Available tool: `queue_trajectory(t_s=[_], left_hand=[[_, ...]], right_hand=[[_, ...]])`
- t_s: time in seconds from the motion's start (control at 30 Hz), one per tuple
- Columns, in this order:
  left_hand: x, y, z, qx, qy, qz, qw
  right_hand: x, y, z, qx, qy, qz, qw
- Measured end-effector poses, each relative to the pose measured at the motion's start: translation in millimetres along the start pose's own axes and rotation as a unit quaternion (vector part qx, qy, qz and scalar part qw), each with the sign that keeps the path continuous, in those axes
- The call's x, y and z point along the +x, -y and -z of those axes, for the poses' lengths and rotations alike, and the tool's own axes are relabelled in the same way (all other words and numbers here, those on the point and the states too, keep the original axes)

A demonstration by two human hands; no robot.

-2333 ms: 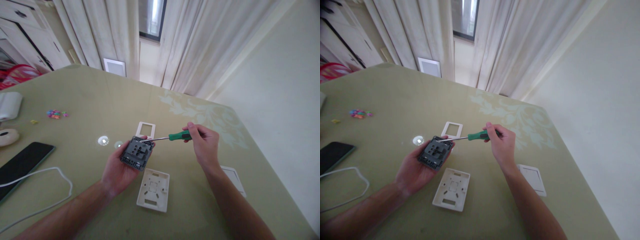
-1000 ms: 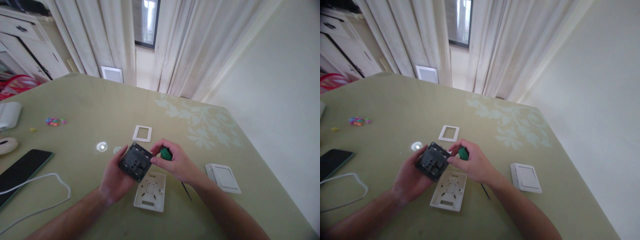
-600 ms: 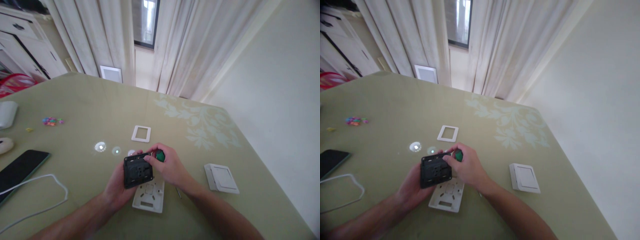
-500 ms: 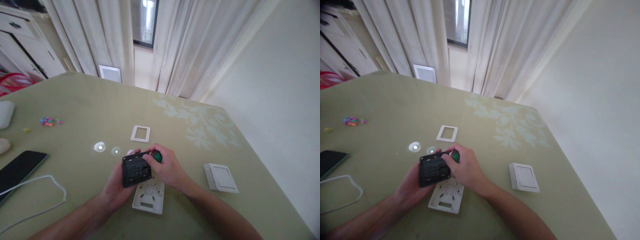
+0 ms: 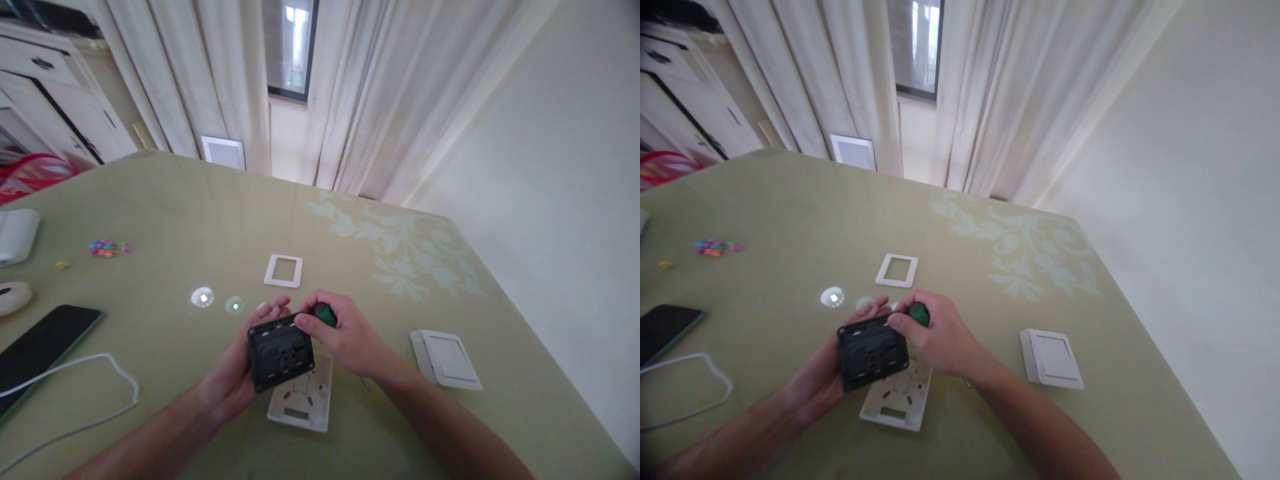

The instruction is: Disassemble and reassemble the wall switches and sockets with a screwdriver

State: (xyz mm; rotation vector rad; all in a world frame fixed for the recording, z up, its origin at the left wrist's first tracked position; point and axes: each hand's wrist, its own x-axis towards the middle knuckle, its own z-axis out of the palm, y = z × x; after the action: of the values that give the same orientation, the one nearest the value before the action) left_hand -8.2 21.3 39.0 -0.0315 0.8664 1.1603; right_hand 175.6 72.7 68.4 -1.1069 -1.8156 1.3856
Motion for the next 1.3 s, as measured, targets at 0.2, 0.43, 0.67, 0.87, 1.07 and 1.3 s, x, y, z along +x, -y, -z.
queue_trajectory(t_s=[0.2, 0.43, 0.67, 0.87, 1.07, 1.3], left_hand=[[11.3, -15.2, 1.5, 0.112, 0.026, -0.048, 0.992], [43.1, -34.6, -1.0, 0.155, 0.032, -0.116, 0.981], [125.1, -56.2, -38.7, 0.240, 0.005, -0.305, 0.922], [172.0, -60.3, -39.5, 0.378, -0.020, -0.362, 0.852], [173.7, -69.7, -30.2, 0.487, 0.008, -0.377, 0.788], [149.4, -79.9, -18.8, 0.497, 0.041, -0.395, 0.772]], right_hand=[[-11.7, 19.9, 9.9, 0.013, 0.040, 0.024, 0.999], [-31.8, 45.0, 28.1, 0.014, 0.038, 0.054, 0.998], [-48.4, 55.6, 31.6, 0.006, 0.053, 0.118, 0.992], [-48.7, 55.6, 41.8, -0.014, 0.037, 0.143, 0.989], [-40.6, 52.6, 55.3, 0.001, -0.013, 0.138, 0.990], [-30.3, 44.8, 83.1, 0.000, -0.177, 0.167, 0.970]])
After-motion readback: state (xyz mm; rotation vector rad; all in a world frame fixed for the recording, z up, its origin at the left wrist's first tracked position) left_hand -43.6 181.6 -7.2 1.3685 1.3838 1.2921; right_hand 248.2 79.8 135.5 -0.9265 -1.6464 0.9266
